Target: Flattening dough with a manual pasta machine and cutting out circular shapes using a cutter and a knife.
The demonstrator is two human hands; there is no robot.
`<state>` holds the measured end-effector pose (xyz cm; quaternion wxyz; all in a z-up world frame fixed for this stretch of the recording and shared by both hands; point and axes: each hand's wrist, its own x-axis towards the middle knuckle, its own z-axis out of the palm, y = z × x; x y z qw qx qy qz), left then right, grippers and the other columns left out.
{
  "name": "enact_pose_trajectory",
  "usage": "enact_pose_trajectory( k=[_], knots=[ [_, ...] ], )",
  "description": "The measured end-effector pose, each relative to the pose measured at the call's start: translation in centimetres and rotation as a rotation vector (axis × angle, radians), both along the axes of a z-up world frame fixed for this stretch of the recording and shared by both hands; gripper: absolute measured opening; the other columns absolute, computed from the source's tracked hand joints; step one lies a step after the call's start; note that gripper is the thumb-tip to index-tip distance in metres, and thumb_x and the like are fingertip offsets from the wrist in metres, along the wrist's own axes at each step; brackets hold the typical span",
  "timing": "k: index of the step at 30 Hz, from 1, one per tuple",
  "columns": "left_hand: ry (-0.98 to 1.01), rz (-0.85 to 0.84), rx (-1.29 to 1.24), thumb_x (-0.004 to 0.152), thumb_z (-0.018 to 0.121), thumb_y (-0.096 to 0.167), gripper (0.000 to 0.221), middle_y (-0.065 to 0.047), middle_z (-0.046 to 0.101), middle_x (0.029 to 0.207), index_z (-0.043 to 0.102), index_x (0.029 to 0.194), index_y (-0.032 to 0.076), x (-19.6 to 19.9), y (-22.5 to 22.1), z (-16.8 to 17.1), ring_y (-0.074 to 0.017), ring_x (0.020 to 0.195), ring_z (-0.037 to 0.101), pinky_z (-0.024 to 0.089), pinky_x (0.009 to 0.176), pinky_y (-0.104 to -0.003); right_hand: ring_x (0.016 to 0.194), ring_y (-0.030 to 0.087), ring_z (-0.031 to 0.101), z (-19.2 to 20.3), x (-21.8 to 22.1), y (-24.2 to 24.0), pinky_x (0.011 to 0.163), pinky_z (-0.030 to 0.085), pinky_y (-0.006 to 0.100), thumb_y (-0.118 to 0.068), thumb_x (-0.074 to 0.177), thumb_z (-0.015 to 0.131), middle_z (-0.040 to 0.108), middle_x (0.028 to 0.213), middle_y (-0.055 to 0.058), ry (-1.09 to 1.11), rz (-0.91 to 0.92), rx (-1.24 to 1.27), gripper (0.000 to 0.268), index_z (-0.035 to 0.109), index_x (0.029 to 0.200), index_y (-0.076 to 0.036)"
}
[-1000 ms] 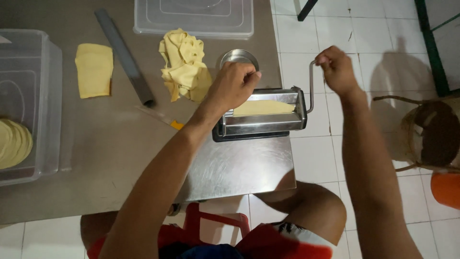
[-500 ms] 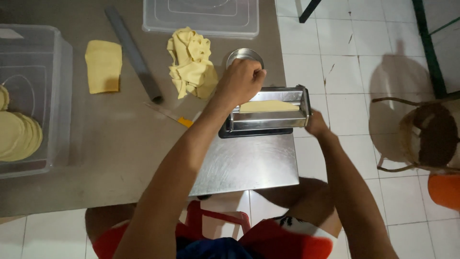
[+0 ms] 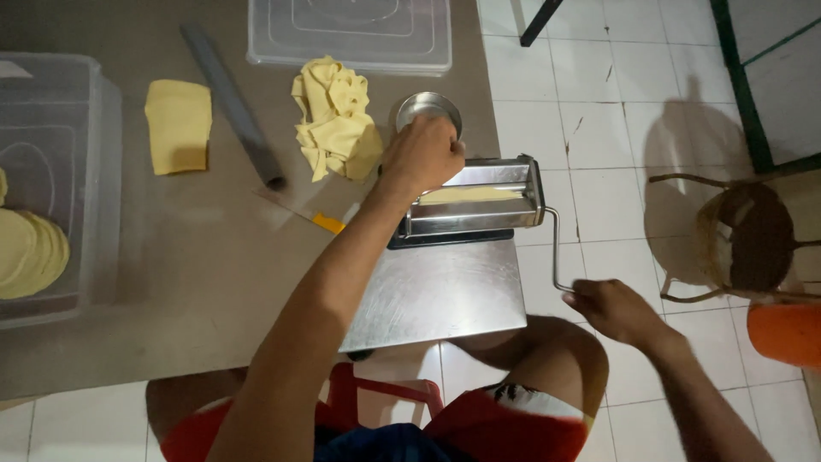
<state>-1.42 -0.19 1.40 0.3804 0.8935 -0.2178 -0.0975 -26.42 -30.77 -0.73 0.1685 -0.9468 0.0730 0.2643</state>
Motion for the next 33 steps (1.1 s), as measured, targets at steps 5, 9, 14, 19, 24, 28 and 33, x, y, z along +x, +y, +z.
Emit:
enact_pose_trajectory(
  k=[5, 9, 14, 19, 24, 28, 33],
  knots=[
    [0.189, -0.043, 0.205, 0.098, 0.059, 0.023, 0.034, -0.012, 0.068, 0.086, 0.057, 0.071, 0.002, -0.7, -0.4, 2.9, -0.0327, 0.077, 0.069, 0.05, 0.061, -0.049, 0.065, 0.026, 0.073, 5.6, -0.3, -3.5, 0.063, 0.049, 0.042, -0.041, 0.094, 0.06, 0.077, 0.071, 0.006, -0.072, 0.15, -0.135, 0.029, 0.066, 0.08, -0.016],
    [0.203, -0.054, 0.203, 0.095, 0.053, 0.017, 0.027, -0.012, 0.063, 0.087, 0.051, 0.072, 0.002, -0.6, -0.4, 2.5, -0.0324, 0.072, 0.065, 0.046, 0.055, -0.048, 0.071, 0.019, 0.077, 9.6, 2.1, -5.0, 0.064, 0.059, 0.036, -0.019, 0.087, 0.069, 0.082, 0.087, -0.001, -0.318, 0.147, -0.194, 0.012, 0.078, 0.095, -0.019],
    [0.234, -0.046, 0.196, 0.095, 0.055, 0.019, 0.024, -0.01, 0.062, 0.092, 0.054, 0.077, 0.003, -0.8, -0.4, 3.0, -0.0294, 0.075, 0.064, 0.049, 0.059, -0.048, 0.082, 0.031, 0.067, 10.0, 7.9, -6.5, 0.081, 0.048, 0.046, 0.0, 0.093, 0.062, 0.074, 0.094, 0.01, -0.748, 0.368, -0.074, 0.014, 0.074, 0.092, -0.007],
    [0.242, -0.029, 0.22, 0.092, 0.054, 0.018, 0.021, -0.014, 0.064, 0.096, 0.057, 0.08, 0.002, -1.0, -0.3, 3.5, -0.0348, 0.078, 0.066, 0.05, 0.058, -0.05, 0.084, 0.037, 0.054, 6.2, 16.1, -6.6, 0.088, 0.04, 0.051, 0.0, 0.114, 0.057, 0.063, 0.088, 0.019, -0.988, 0.455, 0.051, 0.025, 0.064, 0.09, 0.003],
    [0.255, -0.03, 0.204, 0.092, 0.054, 0.019, 0.021, -0.012, 0.063, 0.099, 0.058, 0.079, 0.002, -0.8, -0.6, 3.2, -0.0328, 0.082, 0.066, 0.052, 0.061, -0.05, 0.101, 0.038, 0.054, 0.6, 22.4, -5.6, 0.086, 0.044, 0.052, -0.02, 0.129, 0.042, 0.061, 0.108, 0.02, -0.978, 0.345, 0.102, 0.042, 0.067, 0.105, 0.004],
    [0.234, -0.025, 0.216, 0.089, 0.053, 0.015, 0.017, -0.014, 0.065, 0.099, 0.058, 0.079, 0.002, -0.6, -0.6, 3.0, -0.0359, 0.082, 0.068, 0.053, 0.059, -0.051, 0.096, 0.035, 0.052, -9.1, 25.8, -5.7, 0.081, 0.043, 0.045, -0.009, 0.12, 0.041, 0.054, 0.103, 0.022, -1.061, 0.403, 0.349, 0.032, 0.062, 0.101, 0.007],
    [0.054, -0.1, -0.05, 0.08, 0.054, 0.016, 0.023, -0.017, 0.064, 0.06, 0.065, 0.067, 0.0, 0.2, 0.1, 0.4, -0.0312, 0.052, 0.067, 0.046, 0.04, -0.043, 0.101, 0.047, 0.065, -23.1, 22.1, -8.6, 0.091, 0.045, 0.055, -0.031, 0.101, 0.074, 0.066, 0.096, 0.026, -0.683, 0.048, 0.478, 0.029, 0.062, 0.11, -0.007]
  ],
)
